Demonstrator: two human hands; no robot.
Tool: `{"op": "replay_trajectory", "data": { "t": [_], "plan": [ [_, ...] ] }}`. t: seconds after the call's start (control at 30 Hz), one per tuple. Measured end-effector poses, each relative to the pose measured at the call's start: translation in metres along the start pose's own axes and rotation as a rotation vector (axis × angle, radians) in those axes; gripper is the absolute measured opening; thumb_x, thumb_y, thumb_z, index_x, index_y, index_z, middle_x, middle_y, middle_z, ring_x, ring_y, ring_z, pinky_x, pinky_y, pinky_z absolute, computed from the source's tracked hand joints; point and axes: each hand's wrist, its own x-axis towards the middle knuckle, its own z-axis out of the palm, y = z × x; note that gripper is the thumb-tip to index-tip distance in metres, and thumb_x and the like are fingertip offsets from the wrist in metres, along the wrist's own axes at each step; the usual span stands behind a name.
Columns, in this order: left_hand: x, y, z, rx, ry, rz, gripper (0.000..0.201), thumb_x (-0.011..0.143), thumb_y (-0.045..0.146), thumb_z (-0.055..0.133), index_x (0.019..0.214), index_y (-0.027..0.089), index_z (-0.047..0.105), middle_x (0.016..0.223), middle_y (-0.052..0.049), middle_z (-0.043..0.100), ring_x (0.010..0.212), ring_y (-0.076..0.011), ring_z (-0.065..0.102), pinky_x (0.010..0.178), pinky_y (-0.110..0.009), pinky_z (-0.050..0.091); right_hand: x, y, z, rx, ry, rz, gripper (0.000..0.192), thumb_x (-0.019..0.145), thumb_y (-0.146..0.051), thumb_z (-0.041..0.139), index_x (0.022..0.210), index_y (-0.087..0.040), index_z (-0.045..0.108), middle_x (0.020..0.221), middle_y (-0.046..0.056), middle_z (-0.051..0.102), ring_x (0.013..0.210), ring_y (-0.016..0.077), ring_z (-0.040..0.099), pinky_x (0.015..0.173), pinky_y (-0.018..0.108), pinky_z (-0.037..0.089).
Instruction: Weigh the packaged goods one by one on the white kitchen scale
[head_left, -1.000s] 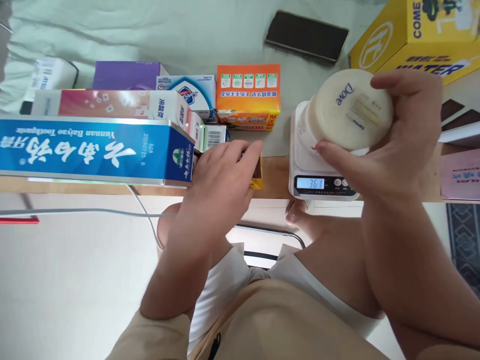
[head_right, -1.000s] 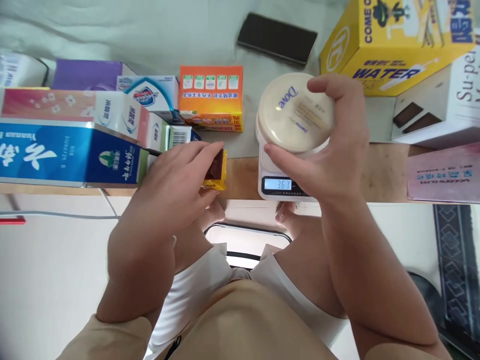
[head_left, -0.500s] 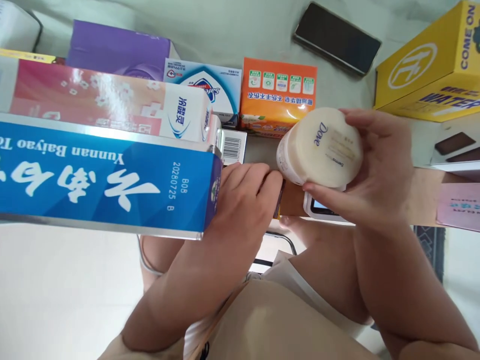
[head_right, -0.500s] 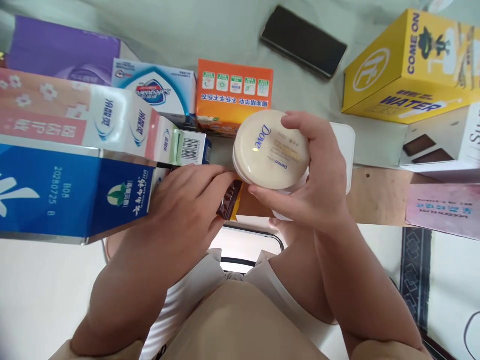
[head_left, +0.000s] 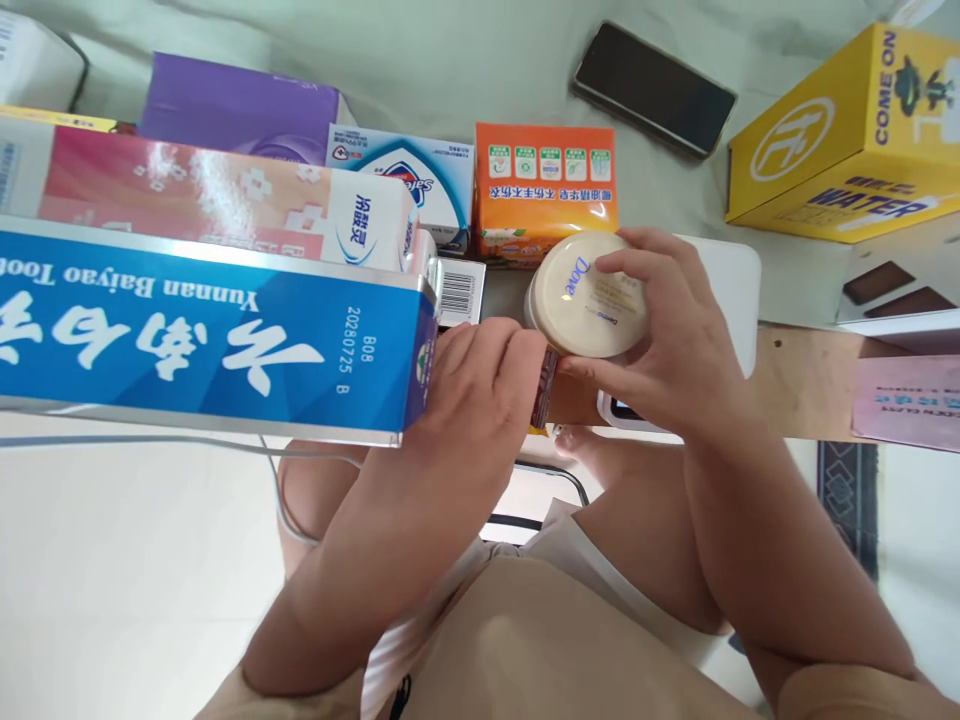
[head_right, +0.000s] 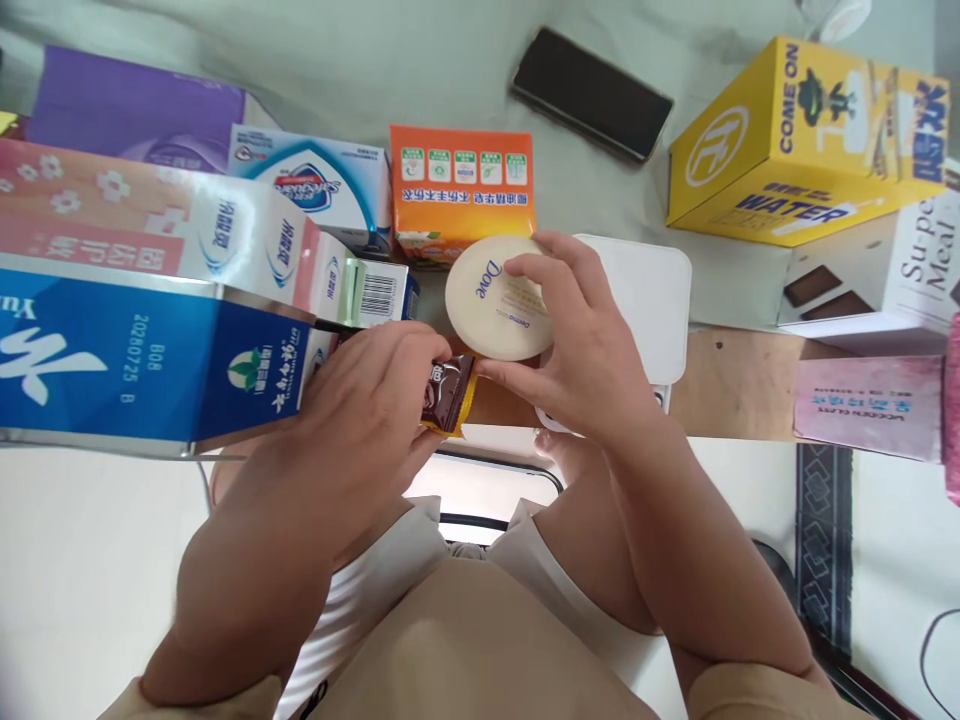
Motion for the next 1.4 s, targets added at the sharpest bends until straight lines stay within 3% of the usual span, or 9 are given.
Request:
{"op": "replay_trajectory", "data": {
  "t": [0.17,0.33,0.47,0.6,0.73,1.03,1.27,1.4],
  "plan": [
    [0.002,-0.003,0.000,0.015,-0.023,0.001,0.031,0.089,0.009,0.060,0.113,0.024,0.045,0.132,-0.011,0.057,0.124,-0.0302,0.061,0.090,-0.041,0.058,-0.003,0.005,-0.013,-0.020,-0.101,0.033,0.065,0.082,-0.036,0.073,0.144,-0.032,0.055,0.142,0.014,0.056,0.135,0.0362,0.060,0.102,0.054,0.062],
    [0.001,0.005,-0.004,0.040,-0.020,-0.041,0.032,0.087,0.001,0.050,0.106,0.025,0.043,0.130,-0.007,0.050,0.117,-0.0210,0.060,0.068,-0.027,0.050,-0.002,0.006,-0.001,-0.024,-0.019,0.028,0.067,0.079,-0.041,0.079,0.141,-0.031,0.057,0.135,0.012,0.059,0.130,0.0361,0.061,0.103,0.057,0.060],
    [0.001,0.009,-0.006,0.058,-0.020,-0.095,0.030,0.086,0.000,0.051,0.102,0.025,0.043,0.121,-0.004,0.047,0.105,-0.0168,0.057,0.072,-0.026,0.050,0.001,0.004,0.005,0.008,-0.007,0.050,0.068,0.078,-0.036,0.078,0.142,-0.028,0.054,0.139,0.012,0.061,0.128,0.0337,0.063,0.098,0.053,0.063],
    [0.004,0.010,-0.008,0.101,-0.049,-0.087,0.026,0.086,0.004,0.055,0.098,0.023,0.043,0.117,-0.006,0.045,0.104,-0.0193,0.053,0.084,-0.033,0.054,0.002,0.004,-0.003,0.033,-0.101,0.035,0.070,0.080,-0.021,0.067,0.147,-0.031,0.051,0.146,0.007,0.063,0.129,0.0305,0.065,0.097,0.048,0.064],
    [0.004,0.011,-0.008,0.145,-0.053,-0.064,0.023,0.088,0.007,0.057,0.098,0.023,0.044,0.117,-0.008,0.047,0.105,-0.0214,0.053,0.092,-0.038,0.056,0.003,0.003,-0.003,0.012,-0.079,0.041,0.067,0.080,-0.017,0.064,0.145,-0.032,0.055,0.145,0.006,0.065,0.130,0.0307,0.066,0.101,0.050,0.062],
    [0.006,0.012,-0.005,0.107,-0.015,-0.029,0.018,0.089,0.010,0.062,0.099,0.020,0.050,0.111,-0.011,0.048,0.101,-0.0240,0.052,0.082,-0.036,0.056,0.009,-0.007,0.017,0.043,-0.052,0.152,0.062,0.082,-0.024,0.068,0.141,-0.030,0.052,0.134,0.009,0.060,0.107,0.0264,0.067,0.080,0.042,0.064],
    [0.008,0.014,-0.002,0.103,0.045,-0.016,0.021,0.086,0.011,0.066,0.098,0.021,0.052,0.111,-0.011,0.051,0.104,-0.0253,0.056,0.089,-0.039,0.058,0.008,-0.007,0.010,0.001,-0.077,0.133,0.056,0.090,-0.022,0.056,0.144,-0.031,0.047,0.129,0.008,0.061,0.113,0.0276,0.066,0.099,0.050,0.061],
    [0.006,0.013,-0.002,0.097,0.048,0.004,0.022,0.086,0.013,0.066,0.103,0.021,0.055,0.117,-0.011,0.053,0.110,-0.0264,0.059,0.094,-0.041,0.059,0.000,0.000,-0.006,0.014,0.003,0.116,0.054,0.090,-0.022,0.054,0.143,-0.029,0.046,0.124,0.010,0.065,0.123,0.0279,0.065,0.112,0.054,0.056]
  ]
}}
